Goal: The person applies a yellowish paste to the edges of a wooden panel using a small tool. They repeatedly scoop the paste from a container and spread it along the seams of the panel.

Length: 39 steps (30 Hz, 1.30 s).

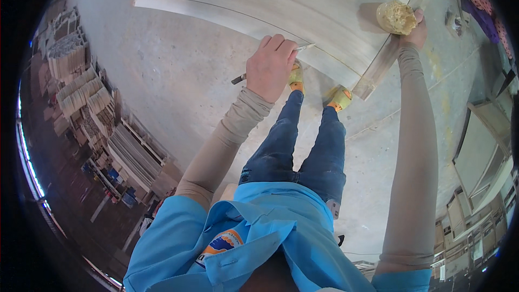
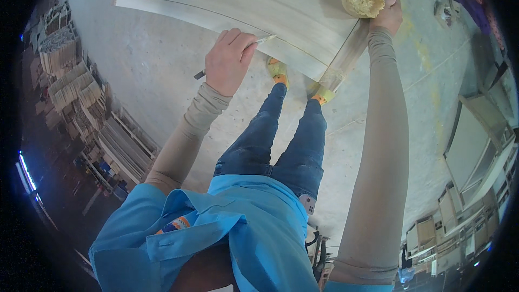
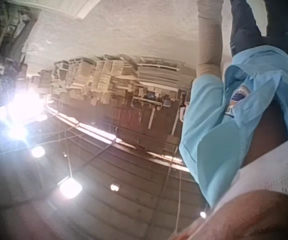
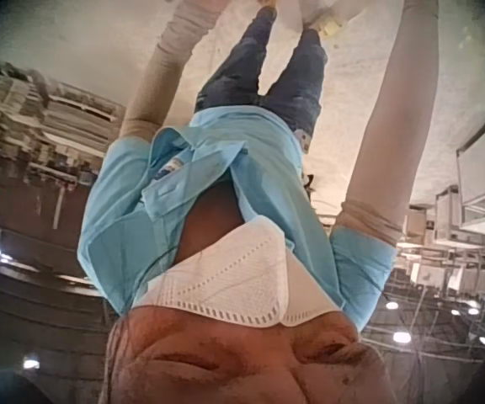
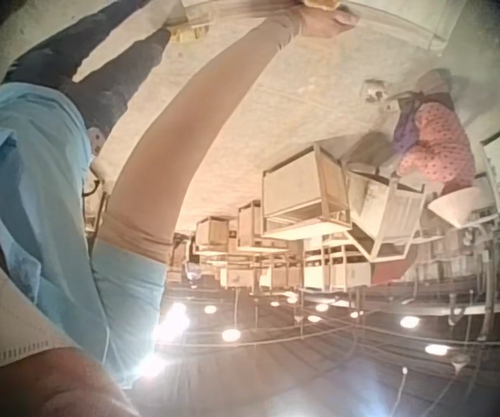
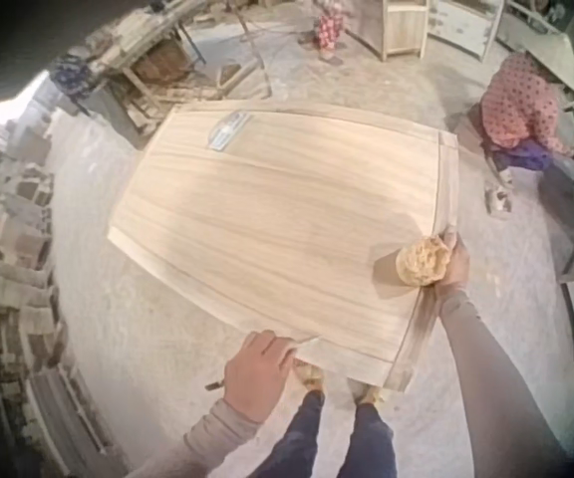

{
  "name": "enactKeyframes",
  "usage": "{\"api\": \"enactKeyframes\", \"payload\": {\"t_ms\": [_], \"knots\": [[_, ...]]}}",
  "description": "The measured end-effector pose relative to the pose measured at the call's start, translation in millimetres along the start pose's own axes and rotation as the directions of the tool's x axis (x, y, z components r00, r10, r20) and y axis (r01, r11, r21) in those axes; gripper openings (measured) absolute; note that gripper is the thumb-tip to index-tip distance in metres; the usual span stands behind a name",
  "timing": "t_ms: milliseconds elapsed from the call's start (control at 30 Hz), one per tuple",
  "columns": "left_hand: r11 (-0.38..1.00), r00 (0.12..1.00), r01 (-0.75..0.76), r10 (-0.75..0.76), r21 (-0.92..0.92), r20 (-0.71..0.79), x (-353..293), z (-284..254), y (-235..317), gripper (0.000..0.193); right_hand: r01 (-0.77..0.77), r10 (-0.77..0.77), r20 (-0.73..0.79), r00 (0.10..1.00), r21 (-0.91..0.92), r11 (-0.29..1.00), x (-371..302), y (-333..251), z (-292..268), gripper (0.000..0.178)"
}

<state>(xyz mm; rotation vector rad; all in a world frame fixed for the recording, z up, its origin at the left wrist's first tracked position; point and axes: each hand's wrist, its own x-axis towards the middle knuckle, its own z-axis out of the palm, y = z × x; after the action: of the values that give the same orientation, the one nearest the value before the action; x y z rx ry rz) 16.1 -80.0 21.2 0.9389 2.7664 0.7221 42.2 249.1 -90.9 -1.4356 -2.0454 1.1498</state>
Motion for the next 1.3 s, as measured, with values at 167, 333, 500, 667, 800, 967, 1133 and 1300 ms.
{"api": "enactKeyframes", "payload": {"t_ms": [167, 333, 500, 667, 800, 967, 1133, 1300], "knots": [[0.999, 0.999, 0.038, -0.039, -0.020, -0.020, -13.8, 6.7, 21.3, 0.012, 0.002, -0.005, 0.038, 0.999, 0.075, 0.997, -9.6, -9.0, 6.6, 0.056], [0.995, 0.986, 0.096, -0.090, 0.032, -0.141, -19.2, 14.9, 10.5, 0.013, 0.039, -0.040, 0.017, 0.999, 0.062, 0.997, -11.0, -11.4, 7.0, 0.054], [0.974, 0.938, 0.223, -0.223, -0.029, -0.265, -29.4, 16.7, 10.2, 0.012, 0.051, -0.053, 0.012, 0.999, 0.114, 0.992, -2.8, 2.8, 15.2, 0.052], [0.921, 0.934, 0.215, -0.290, -0.324, -0.206, -45.4, 31.7, 54.8, 0.014, 0.064, -0.072, 0.053, 0.996, 0.128, 0.990, -16.1, -16.2, 8.9, 0.052], [0.935, 0.942, 0.198, -0.265, -0.295, -0.206, -51.6, 43.2, 81.1, 0.012, 0.044, -0.058, 0.095, 0.994, 0.144, 0.989, -17.0, -19.9, 7.0, 0.050], [0.888, 0.905, 0.222, -0.341, -0.402, -0.253, -49.2, 48.7, 97.1, 0.011, 0.085, -0.190, 0.313, 0.931, 0.320, 0.943, 4.6, 23.0, -3.8, 0.049], [0.737, 0.846, 0.328, -0.507, -0.591, -0.162, -37.1, 48.3, 94.2, 0.013, 0.514, -0.548, 0.383, 0.744, 0.196, 0.835, -32.8, 14.2, -72.7, 0.078], [0.759, 0.878, 0.331, -0.466, -0.560, -0.113, -6.2, 42.1, 89.5, 0.012, 0.725, -0.681, 0.434, 0.590, 0.086, 0.683, -50.0, -1.0, -70.8, 0.095]]}}
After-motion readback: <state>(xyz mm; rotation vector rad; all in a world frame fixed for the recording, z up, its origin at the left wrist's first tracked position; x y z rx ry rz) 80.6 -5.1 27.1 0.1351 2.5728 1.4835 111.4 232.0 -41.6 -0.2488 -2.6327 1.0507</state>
